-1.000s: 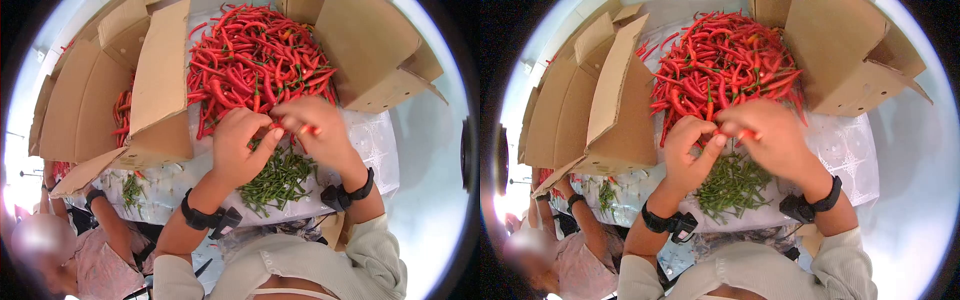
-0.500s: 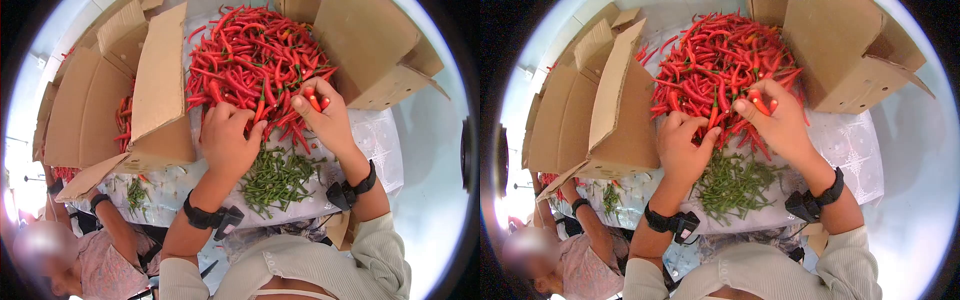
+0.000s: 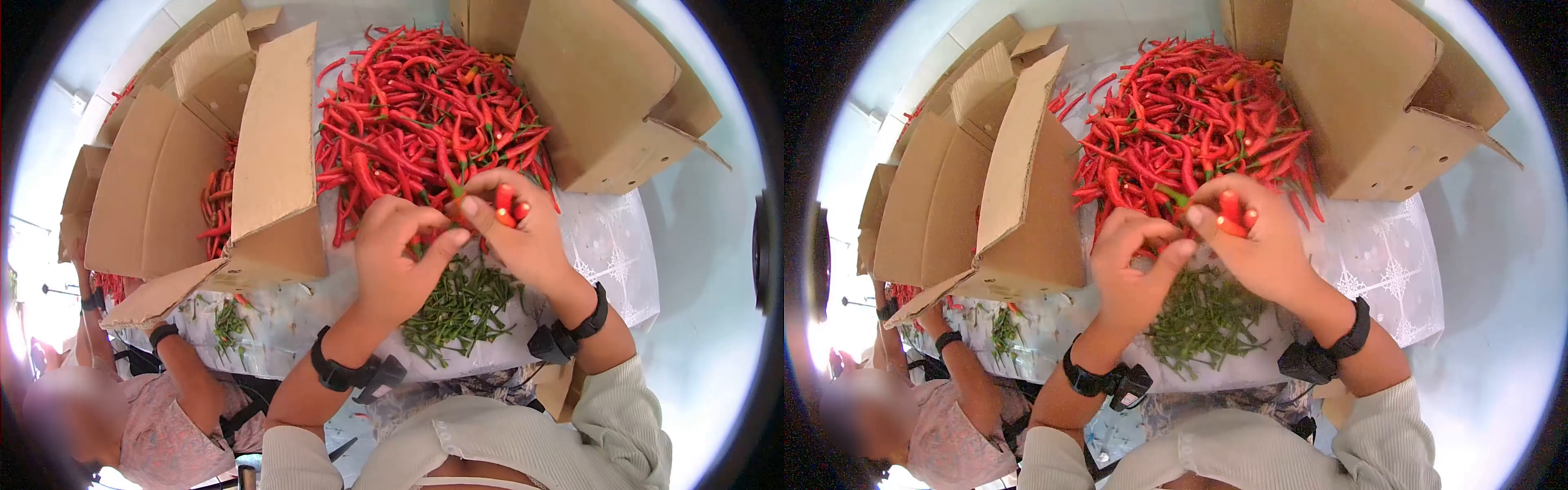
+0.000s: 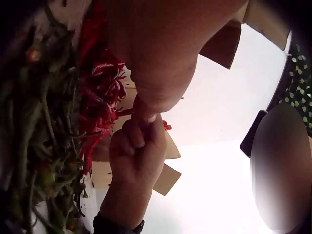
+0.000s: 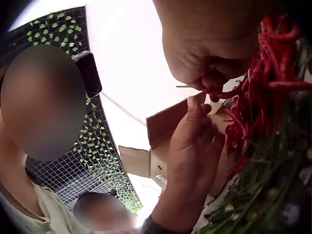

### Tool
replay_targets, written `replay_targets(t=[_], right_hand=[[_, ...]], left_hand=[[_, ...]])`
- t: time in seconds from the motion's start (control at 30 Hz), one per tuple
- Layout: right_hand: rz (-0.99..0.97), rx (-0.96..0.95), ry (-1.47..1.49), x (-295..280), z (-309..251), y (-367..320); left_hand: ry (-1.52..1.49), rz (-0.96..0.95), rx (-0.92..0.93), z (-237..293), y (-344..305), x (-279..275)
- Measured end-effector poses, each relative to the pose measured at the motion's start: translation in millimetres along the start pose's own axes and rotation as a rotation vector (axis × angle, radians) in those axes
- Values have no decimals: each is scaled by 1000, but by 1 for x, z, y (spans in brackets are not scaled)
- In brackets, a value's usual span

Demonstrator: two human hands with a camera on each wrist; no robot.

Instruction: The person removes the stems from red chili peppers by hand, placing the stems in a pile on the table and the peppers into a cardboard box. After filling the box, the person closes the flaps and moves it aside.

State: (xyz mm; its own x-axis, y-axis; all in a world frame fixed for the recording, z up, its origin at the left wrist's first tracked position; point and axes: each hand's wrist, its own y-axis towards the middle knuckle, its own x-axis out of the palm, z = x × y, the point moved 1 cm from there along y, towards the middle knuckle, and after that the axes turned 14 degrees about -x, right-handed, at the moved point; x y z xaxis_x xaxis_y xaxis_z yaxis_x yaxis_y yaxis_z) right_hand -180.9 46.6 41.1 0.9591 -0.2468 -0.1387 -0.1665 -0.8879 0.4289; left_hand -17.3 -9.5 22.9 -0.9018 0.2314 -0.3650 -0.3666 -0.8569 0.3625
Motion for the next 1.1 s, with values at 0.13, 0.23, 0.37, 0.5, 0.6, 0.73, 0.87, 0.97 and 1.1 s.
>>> replay_targets(t=[0.13, 0.23, 0.37, 0.5, 0.6, 0.73, 0.87, 0.97, 1.1], right_hand=[[-78, 8, -59, -9, 4, 1], [-155, -113, -83, 0, 3, -5], [-189, -195, -135, -1, 1, 0], [-192, -274, -224, -2, 2, -1], [-207, -318, -251, -3, 3, 0], [-246, -435, -271, -3, 4, 3], [-277, -390, -191, -4, 2, 4], [-305, -309, -122, -4, -2, 2], [-322, -292, -103, -6, -2, 1]], left_hand=[[-89, 97, -30, 6, 4, -4], [-90, 40, 0, -4, 5, -5], [-141, -23, -80, -5, 6, -7], [-191, -93, -155, -4, 6, -9], [-221, -118, -216, -8, 5, -6], [-226, -162, -152, -9, 7, -8], [-312, -248, -188, -2, 9, -12], [-334, -299, -192, -4, 9, -15], [-430, -308, -189, -6, 9, -12]])
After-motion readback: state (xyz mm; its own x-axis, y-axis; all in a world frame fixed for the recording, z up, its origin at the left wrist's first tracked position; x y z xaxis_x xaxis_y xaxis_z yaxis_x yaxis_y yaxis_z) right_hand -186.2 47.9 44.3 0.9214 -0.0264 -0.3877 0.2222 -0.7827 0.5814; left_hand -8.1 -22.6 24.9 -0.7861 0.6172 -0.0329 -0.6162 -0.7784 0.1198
